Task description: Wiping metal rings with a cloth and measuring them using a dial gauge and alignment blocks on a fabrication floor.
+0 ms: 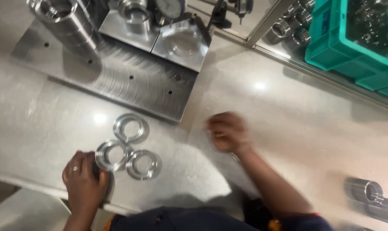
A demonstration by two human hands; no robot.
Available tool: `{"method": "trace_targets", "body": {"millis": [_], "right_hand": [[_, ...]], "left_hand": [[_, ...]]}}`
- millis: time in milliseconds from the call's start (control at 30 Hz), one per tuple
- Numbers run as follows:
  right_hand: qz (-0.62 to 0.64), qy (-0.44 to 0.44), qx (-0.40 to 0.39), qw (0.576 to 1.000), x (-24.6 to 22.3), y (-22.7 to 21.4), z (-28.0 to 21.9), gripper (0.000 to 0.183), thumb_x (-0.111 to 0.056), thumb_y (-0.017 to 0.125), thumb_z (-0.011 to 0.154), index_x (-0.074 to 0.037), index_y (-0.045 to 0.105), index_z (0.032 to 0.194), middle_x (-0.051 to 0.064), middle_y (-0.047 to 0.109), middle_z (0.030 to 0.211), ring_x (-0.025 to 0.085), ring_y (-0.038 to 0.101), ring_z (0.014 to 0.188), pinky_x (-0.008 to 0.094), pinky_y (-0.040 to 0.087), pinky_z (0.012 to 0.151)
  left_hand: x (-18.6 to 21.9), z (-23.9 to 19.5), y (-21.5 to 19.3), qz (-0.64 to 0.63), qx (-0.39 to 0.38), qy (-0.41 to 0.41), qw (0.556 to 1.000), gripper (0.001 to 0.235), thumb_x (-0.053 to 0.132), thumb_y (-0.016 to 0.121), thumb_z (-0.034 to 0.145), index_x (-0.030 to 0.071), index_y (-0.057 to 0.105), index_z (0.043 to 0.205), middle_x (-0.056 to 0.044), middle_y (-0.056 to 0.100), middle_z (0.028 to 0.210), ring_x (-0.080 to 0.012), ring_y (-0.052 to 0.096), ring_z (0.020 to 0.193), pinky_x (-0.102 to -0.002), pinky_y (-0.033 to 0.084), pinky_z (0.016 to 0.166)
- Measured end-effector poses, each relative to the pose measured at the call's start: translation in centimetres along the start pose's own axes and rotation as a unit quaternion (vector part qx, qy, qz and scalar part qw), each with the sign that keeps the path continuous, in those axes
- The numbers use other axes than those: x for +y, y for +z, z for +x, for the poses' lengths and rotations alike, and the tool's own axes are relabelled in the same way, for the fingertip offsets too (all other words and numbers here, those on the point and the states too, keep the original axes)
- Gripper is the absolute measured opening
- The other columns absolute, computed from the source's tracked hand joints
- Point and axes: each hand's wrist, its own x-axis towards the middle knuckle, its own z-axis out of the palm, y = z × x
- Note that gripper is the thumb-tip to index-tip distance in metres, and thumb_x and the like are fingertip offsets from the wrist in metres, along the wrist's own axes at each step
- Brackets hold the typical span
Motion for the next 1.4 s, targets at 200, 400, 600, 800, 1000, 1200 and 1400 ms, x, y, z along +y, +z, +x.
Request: {"method": "trace_targets", "body": {"millis": [200,400,600,800,1000,1200,1400], "right_hand": [[0.087,0.074,-0.311,0.944,-12.8,12.4,5.0,0.062,-0.044,0.077,0.084,-0.019,0.066,0.139,0.016,0.041,0.157,0.037,0.038,0.146,0.056,0.032,0.118],[-0.056,0.101,-0.399,0.909,-14.7,15.2,2.1,0.036,-0.039,0.069,0.094,-0.03,0.072,0.129,0.005,0.032,0.168,0.033,0.031,0.154,0.054,0.032,0.119],[-0.046,0.217,-0.475,0.851,-15.1,10.5,4.9,0.033,-0.034,0.066,0.092,-0.028,0.071,0.124,0.016,0.049,0.15,0.035,0.035,0.143,0.053,0.027,0.11],[-0.139,0.153,-0.529,0.823,-13.5,4.5,0.2,0.039,-0.015,0.059,0.095,-0.028,0.067,0.13,0.014,0.058,0.134,0.032,0.041,0.14,0.058,0.02,0.12],[-0.157,0.175,-0.564,0.791,-10.5,-2.3,-2.0,0.046,-0.013,0.063,0.088,-0.031,0.065,0.13,0.012,0.06,0.124,0.029,0.053,0.127,0.064,0.014,0.119],[-0.221,0.21,-0.526,0.794,-4.2,-7.4,-4.4,0.039,-0.032,0.072,0.082,-0.028,0.067,0.121,0.014,0.067,0.116,0.032,0.056,0.125,0.05,0.03,0.116],[-0.34,0.367,-0.42,0.757,10.6,-12.7,-6.6,0.042,-0.036,0.068,0.086,-0.025,0.068,0.127,0.012,0.074,0.091,0.03,0.072,0.084,0.048,0.054,0.082]], "left_hand": [[-0.5,-0.3,0.1,-0.013,-0.001,0.017,1.0,0.047,0.016,0.071,0.082,0.0,0.062,0.125,-0.018,0.06,0.132,-0.0381,0.049,0.138,-0.056,0.033,0.117],[0.3,-0.7,-1.2,-0.046,0.005,0.002,0.999,0.041,0.015,0.07,0.084,0.003,0.063,0.123,-0.017,0.059,0.133,-0.0354,0.048,0.136,-0.055,0.031,0.118],[0.0,-0.9,-1.0,-0.041,0.002,0.01,0.999,0.033,0.015,0.07,0.084,0.006,0.067,0.116,-0.014,0.061,0.132,-0.0336,0.048,0.137,-0.054,0.032,0.119],[-0.1,-1.0,-0.9,-0.012,-0.004,0.024,1.0,0.03,0.015,0.069,0.085,0.006,0.068,0.114,-0.012,0.062,0.132,-0.0323,0.048,0.14,-0.054,0.033,0.119],[0.3,-0.8,-0.9,-0.006,0.001,0.022,1.0,0.028,0.016,0.068,0.087,0.009,0.068,0.113,-0.011,0.062,0.133,-0.0334,0.049,0.141,-0.054,0.035,0.119],[-0.2,-0.8,-0.2,-0.007,0.017,0.029,0.999,0.033,0.018,0.068,0.086,0.006,0.068,0.117,-0.014,0.062,0.132,-0.0353,0.05,0.139,-0.054,0.037,0.116],[0.0,-0.2,-0.1,0.0,0.013,0.018,1.0,0.029,0.017,0.069,0.082,0.01,0.068,0.109,-0.012,0.064,0.128,-0.0352,0.054,0.136,-0.054,0.04,0.113]]}}
